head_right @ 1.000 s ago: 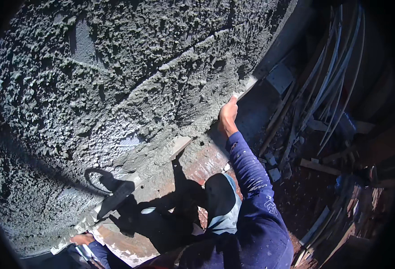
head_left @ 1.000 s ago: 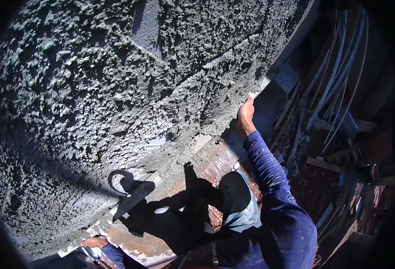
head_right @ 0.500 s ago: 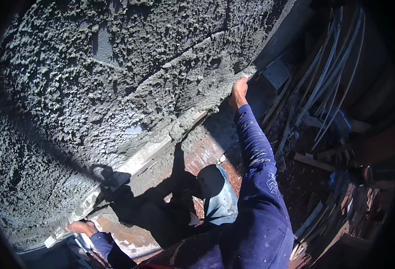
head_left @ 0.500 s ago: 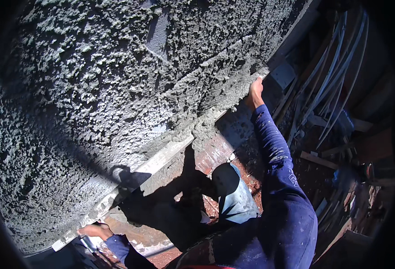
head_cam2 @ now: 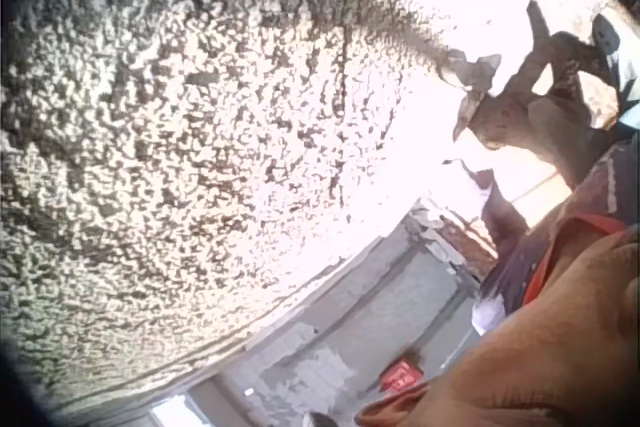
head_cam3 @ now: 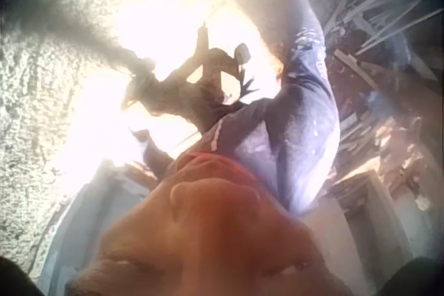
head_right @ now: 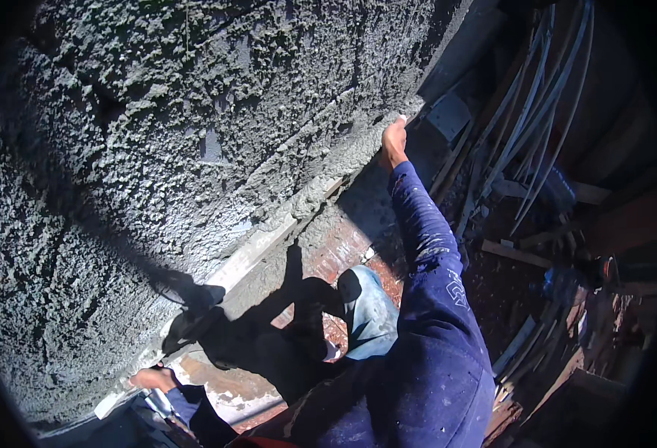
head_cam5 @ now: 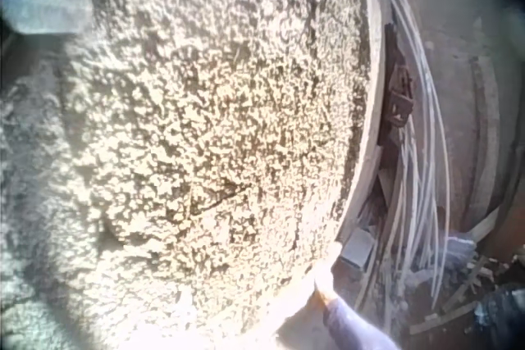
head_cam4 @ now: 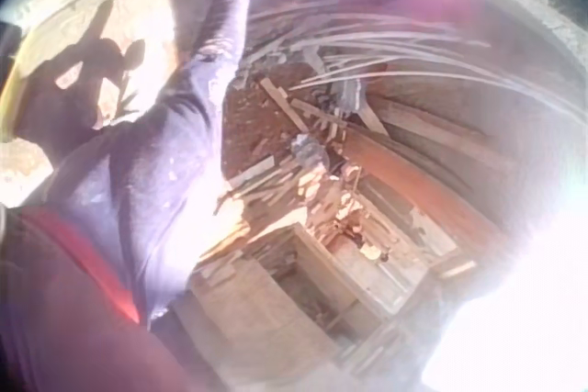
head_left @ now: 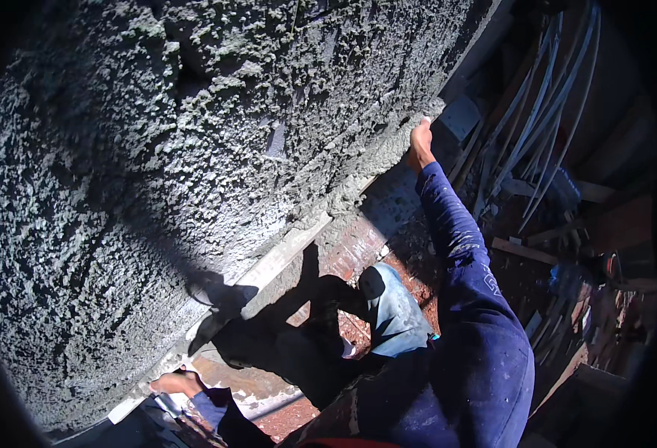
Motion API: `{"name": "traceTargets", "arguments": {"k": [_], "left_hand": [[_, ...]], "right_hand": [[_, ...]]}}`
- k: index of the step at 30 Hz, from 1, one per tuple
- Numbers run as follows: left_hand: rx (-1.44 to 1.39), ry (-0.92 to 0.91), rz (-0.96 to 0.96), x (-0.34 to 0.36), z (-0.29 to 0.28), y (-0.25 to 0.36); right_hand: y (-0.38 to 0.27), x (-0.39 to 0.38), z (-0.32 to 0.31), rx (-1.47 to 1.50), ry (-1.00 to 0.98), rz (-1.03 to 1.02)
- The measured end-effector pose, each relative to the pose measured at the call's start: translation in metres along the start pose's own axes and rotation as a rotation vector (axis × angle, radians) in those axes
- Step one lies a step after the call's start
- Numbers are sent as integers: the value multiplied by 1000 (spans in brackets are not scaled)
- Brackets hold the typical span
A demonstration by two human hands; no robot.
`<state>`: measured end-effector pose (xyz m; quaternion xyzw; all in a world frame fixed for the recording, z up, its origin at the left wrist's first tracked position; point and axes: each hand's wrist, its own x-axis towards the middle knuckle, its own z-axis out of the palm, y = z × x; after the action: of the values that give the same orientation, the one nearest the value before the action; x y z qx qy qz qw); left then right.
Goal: The person scrapes and levels mortar on a wall using a wooden board, then scoops mortar from a bucket and applies it onto the wall with a trowel.
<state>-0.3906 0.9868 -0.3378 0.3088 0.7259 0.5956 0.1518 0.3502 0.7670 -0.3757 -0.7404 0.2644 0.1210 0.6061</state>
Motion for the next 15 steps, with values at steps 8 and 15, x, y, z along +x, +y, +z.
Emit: {"name": "traceTargets", "arguments": {"k": [8,15], "left_hand": [[-122,235,-421,-33,-12,138],[-191,73,-261,55,-34,115]], "right_hand": [[-39,-64,-8,34,-105,17],[-47,-62,-9,-12,-129,-67]]}}
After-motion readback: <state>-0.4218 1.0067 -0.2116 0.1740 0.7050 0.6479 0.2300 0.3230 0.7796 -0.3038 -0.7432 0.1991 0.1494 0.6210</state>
